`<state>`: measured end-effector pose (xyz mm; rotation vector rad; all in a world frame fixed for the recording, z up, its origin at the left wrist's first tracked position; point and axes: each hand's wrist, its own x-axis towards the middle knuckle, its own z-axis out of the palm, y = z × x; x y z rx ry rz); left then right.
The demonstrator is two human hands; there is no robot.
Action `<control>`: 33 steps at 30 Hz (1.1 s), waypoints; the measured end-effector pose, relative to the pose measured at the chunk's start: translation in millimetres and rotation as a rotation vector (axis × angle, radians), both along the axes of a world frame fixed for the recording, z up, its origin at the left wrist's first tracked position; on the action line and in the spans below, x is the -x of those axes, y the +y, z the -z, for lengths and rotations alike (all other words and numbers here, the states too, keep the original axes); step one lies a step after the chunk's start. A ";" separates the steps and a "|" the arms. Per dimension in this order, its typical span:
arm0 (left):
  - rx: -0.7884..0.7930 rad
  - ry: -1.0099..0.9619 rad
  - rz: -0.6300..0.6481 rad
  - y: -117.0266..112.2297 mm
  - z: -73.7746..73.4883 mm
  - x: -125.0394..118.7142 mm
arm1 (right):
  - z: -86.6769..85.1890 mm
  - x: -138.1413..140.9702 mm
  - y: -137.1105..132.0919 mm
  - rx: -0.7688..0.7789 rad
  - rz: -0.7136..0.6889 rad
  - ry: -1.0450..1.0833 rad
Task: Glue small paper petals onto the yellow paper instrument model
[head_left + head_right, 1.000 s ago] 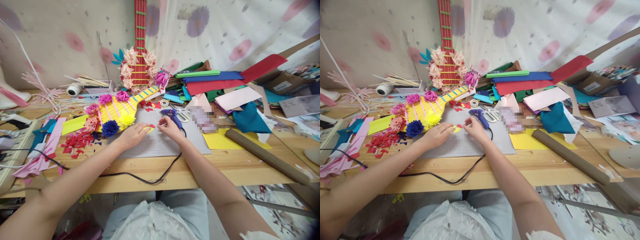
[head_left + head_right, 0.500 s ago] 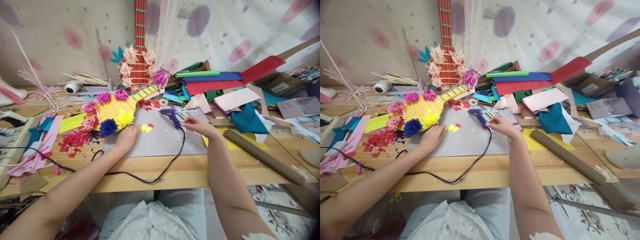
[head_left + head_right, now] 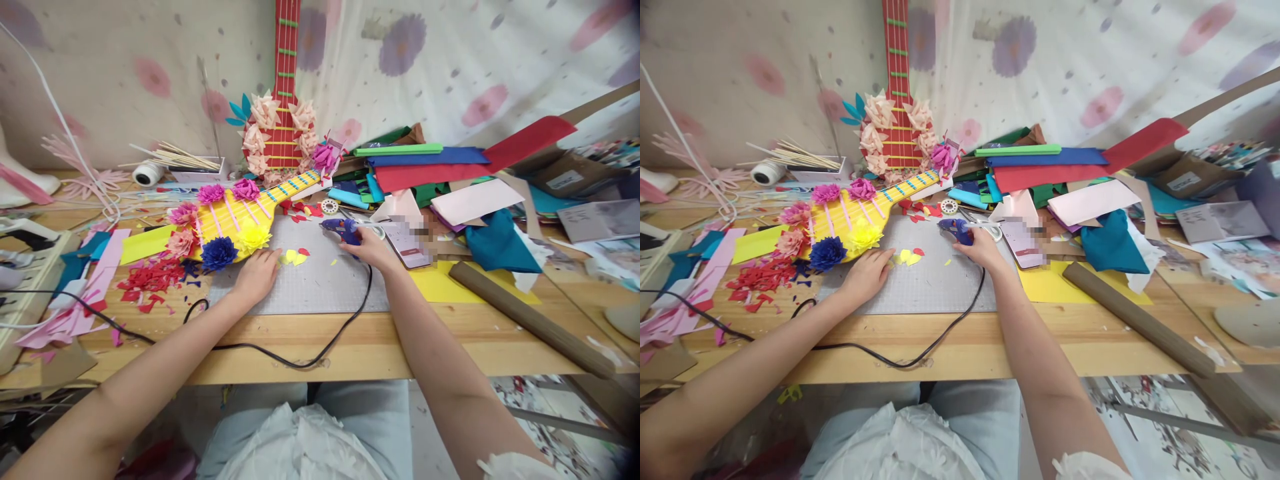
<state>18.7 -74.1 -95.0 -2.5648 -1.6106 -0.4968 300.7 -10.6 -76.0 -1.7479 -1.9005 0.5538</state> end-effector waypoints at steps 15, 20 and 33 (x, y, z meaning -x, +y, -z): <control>0.032 -0.070 -0.012 0.6 -4.1 -6.1 | 19.9 22.0 -7.6 -0.105 0.190 0.171; 0.078 -0.541 -0.041 12.1 -3.8 -33.3 | 19.0 21.1 -11.1 -0.002 0.182 0.503; 0.221 -1.140 -0.240 22.6 12.8 -49.3 | -0.7 19.4 -34.0 0.133 -0.068 0.481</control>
